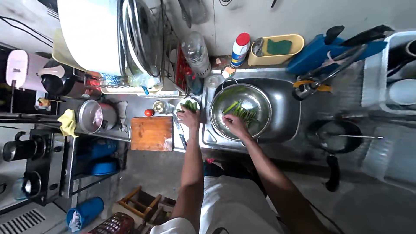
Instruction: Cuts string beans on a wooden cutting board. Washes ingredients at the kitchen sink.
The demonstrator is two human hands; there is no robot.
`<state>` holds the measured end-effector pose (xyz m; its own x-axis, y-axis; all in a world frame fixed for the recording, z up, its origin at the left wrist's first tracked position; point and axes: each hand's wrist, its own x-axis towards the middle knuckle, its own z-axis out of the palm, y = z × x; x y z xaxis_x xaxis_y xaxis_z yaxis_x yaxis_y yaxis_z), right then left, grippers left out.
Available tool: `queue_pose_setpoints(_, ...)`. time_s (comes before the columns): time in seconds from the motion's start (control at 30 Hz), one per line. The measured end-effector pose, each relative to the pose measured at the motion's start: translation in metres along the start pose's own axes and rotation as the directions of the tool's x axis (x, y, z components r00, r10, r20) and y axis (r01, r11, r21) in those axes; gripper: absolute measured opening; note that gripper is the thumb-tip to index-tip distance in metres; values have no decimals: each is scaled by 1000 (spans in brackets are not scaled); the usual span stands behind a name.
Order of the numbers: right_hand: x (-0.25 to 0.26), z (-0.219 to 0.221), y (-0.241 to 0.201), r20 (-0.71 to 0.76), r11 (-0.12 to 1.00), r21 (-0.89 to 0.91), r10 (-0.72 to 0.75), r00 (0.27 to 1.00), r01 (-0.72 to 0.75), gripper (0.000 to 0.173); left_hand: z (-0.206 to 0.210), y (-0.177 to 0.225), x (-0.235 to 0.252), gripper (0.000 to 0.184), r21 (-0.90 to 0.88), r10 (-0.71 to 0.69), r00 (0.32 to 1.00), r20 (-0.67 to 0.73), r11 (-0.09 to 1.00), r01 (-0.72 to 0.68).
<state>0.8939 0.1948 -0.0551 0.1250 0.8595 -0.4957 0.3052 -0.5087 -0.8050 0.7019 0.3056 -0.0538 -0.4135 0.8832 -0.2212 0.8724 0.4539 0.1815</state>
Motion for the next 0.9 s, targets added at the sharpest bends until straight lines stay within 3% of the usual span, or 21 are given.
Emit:
queue_pose_setpoints(0.13,-9,-2,17,5,1000,-29,4,1000,-3,31,5,3,6,101,43,-9,1000,-25,999,10)
queue_pose_setpoints(0.3,-23,-19,42,7,999,-31,41,999,-41,33,5,1,11,75,50,-16,999,-31,999,17)
queue_pose_setpoints(0.43,-30,-45,54,-34,997,6,76,997,-76,32,10,-5,18,78,106,-2,1000,-27,994,5)
queue_pose_setpoints(0.63,-31,-119,72,-239,991,119,94,967,-67,33,1,-15,5,66,26,144,989,-40,989,-143)
queue_pose_setpoints(0.73,-27,-167,72,-453,988,145,110,885,-49,35,-2,-13,13,69,25,120,991,-56,993,-119)
queue_pose_setpoints(0.8,-10,-196,70,-653,989,135,128,747,-52,36,-4,-17,15,68,12,139,989,-52,990,-138)
queue_pose_setpoints(0.9,14,-235,69,-818,998,45,57,573,-35,46,-2,-22,13,68,-39,171,984,-52,984,-173)
